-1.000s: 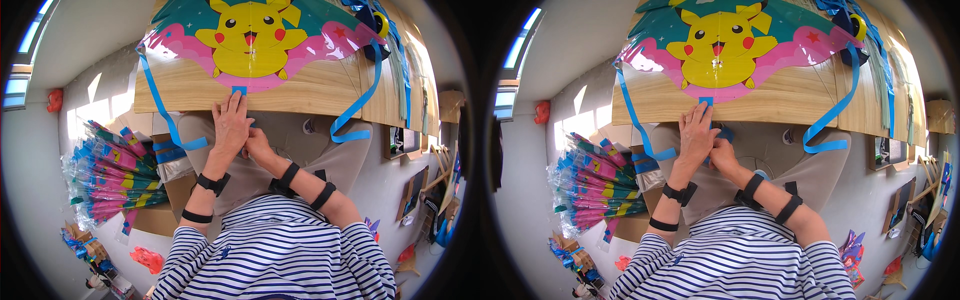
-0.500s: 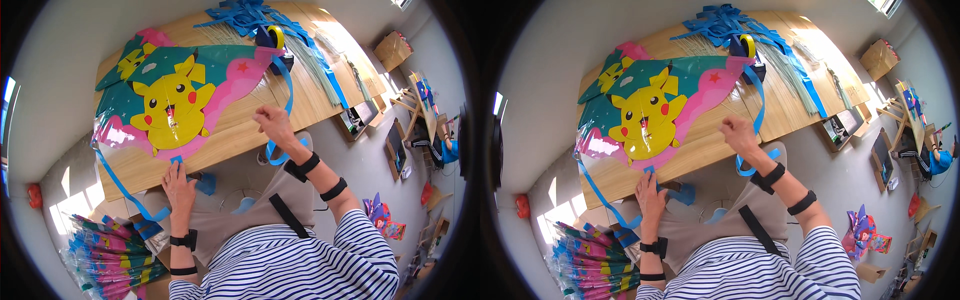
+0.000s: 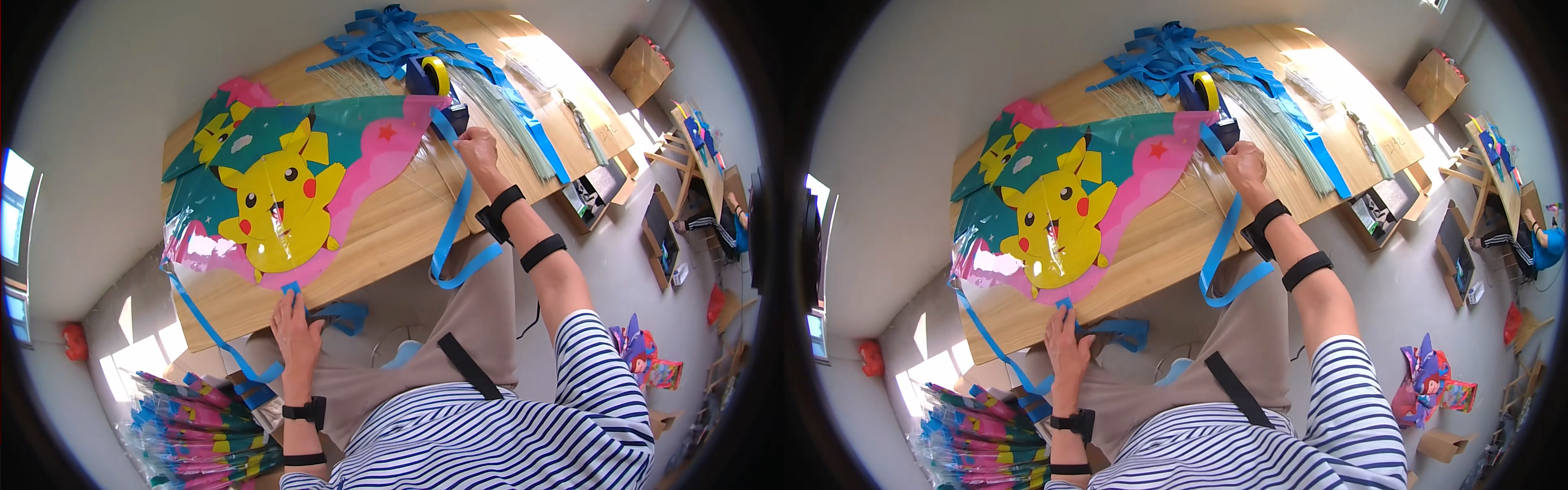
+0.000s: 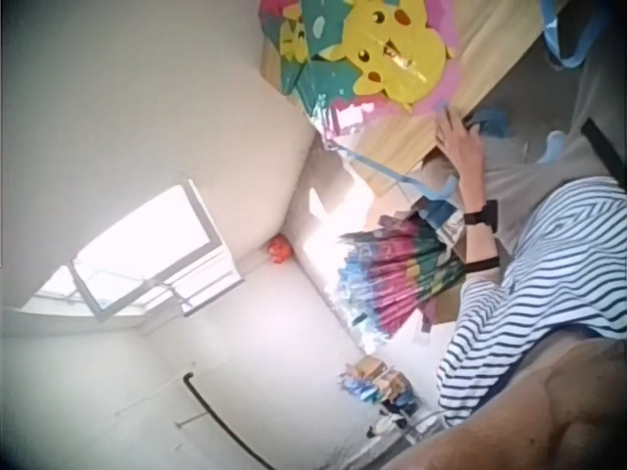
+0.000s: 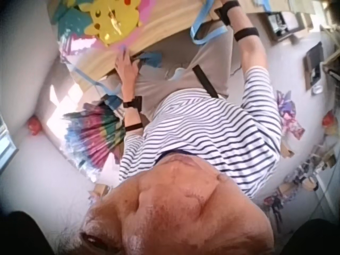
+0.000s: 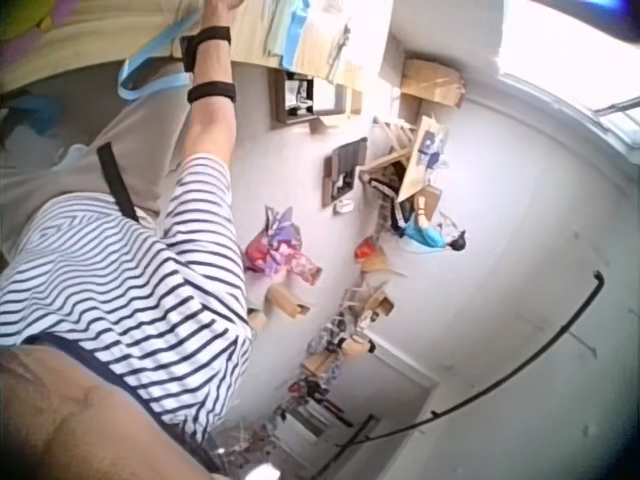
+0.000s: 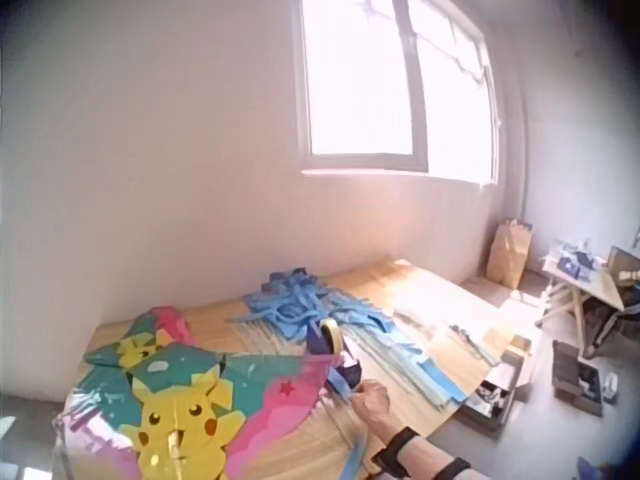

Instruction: Assembling a Pokemon-themed kite by attaching blue ribbons to the frame using tape.

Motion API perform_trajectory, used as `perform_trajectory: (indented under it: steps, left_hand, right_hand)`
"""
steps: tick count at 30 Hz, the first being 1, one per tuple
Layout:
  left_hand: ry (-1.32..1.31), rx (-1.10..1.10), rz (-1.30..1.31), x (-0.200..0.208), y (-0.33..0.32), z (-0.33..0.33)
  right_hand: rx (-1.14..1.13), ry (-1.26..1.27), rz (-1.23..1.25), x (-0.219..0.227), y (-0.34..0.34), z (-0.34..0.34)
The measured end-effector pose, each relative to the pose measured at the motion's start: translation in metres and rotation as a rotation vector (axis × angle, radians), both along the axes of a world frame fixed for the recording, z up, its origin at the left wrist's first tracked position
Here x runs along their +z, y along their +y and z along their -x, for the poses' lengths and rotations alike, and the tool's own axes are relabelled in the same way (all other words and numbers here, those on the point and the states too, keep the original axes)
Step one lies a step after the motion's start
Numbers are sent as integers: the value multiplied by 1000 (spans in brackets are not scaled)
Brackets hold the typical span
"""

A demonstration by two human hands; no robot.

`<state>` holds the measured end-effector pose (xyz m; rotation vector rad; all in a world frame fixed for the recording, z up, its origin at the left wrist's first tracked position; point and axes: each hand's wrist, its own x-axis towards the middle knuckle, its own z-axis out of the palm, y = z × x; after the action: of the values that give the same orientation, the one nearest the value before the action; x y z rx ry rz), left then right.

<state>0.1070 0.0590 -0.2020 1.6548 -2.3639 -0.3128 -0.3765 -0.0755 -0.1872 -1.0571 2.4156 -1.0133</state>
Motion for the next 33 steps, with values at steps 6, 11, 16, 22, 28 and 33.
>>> perform_trajectory:
  steps: [6,11,16,22,28,33]
  left_hand:
    - [-5,25,-11,3,-1,7]
    - [10,-5,-3,3,-4,6]
    - [5,20,-6,2,0,1]
    - [18,-6,4,2,-4,7]
    - [0,13,-9,3,-2,3]
    - [-2,15,-16,4,-3,5]
  right_hand:
    - [545,663,460,-8,23,-104]
    - [799,683,328,-17,49,-133]
    - [376,157,511,49,29,-97]
    - [-112,-278,228,37,-46,56]
    - [-11,-576,150,47,-62,55]
    - [8,-598,149,47,-63,61]
